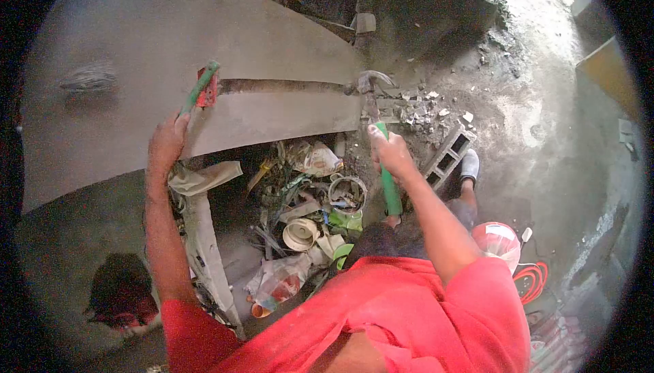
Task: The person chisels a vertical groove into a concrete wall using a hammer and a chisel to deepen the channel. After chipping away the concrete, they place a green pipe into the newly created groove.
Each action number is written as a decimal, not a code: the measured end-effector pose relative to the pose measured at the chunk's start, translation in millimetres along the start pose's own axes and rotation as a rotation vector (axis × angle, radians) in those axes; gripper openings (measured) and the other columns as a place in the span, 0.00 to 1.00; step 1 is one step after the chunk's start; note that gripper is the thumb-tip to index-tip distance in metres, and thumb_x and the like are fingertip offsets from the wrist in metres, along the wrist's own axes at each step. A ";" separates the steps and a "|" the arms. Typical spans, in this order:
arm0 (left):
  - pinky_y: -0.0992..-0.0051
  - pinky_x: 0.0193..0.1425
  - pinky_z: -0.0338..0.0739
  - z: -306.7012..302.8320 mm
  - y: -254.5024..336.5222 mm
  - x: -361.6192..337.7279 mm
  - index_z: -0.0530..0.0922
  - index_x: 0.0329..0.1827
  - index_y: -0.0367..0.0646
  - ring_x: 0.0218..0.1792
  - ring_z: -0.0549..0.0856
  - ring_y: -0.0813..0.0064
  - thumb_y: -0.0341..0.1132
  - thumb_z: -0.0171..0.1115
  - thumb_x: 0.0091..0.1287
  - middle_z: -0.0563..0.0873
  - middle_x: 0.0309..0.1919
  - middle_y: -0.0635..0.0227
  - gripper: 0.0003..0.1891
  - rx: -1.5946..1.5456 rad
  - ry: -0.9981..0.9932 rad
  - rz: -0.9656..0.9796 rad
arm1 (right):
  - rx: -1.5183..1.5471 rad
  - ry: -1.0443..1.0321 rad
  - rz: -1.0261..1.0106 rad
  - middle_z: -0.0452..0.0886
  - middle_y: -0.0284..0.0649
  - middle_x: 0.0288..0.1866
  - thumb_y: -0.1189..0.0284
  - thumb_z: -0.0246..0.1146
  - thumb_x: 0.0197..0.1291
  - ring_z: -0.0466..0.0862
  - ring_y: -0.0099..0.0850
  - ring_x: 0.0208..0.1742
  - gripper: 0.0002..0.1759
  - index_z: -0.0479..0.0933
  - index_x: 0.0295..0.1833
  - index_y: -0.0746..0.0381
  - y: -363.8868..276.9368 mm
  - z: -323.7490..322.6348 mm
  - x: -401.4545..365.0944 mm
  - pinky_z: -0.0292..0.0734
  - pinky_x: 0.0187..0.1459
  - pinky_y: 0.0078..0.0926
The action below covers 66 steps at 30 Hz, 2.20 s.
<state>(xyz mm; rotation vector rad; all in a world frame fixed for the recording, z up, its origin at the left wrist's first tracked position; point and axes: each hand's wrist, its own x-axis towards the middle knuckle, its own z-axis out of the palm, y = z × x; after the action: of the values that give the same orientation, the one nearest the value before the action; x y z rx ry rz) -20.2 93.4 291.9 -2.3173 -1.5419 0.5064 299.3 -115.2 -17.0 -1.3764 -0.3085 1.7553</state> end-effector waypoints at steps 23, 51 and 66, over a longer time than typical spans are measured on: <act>0.53 0.39 0.81 60.1 67.8 -53.3 0.75 0.62 0.43 0.37 0.87 0.48 0.42 0.59 0.73 0.86 0.36 0.52 0.19 -0.203 0.267 -0.198 | -0.103 -0.040 -0.625 0.79 0.35 0.25 0.60 0.68 0.63 0.80 0.26 0.24 0.18 0.75 0.44 0.64 -59.2 100.1 -34.5 0.76 0.28 0.28; 0.62 0.36 0.74 60.6 73.4 -63.0 0.77 0.54 0.34 0.27 0.81 0.59 0.42 0.55 0.76 0.82 0.27 0.55 0.18 -0.967 0.204 -0.555 | -0.419 -0.121 -0.510 0.78 0.47 0.27 0.47 0.62 0.66 0.76 0.32 0.30 0.30 0.78 0.47 0.68 -84.4 104.5 -14.7 0.76 0.38 0.37; 0.50 0.47 0.79 65.1 102.0 -49.4 0.71 0.66 0.40 0.44 0.85 0.42 0.33 0.62 0.68 0.84 0.43 0.45 0.23 -0.315 0.180 -0.245 | -0.175 -0.036 -0.486 0.76 0.35 0.22 0.47 0.58 0.71 0.73 0.22 0.23 0.27 0.77 0.45 0.64 -60.6 59.6 -14.1 0.71 0.27 0.26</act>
<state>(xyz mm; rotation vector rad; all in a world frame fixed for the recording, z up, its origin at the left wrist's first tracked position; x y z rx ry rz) 15.9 13.6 194.8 -2.2664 -1.8905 -0.0086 275.4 -71.4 53.3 -1.2585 -0.7633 1.3712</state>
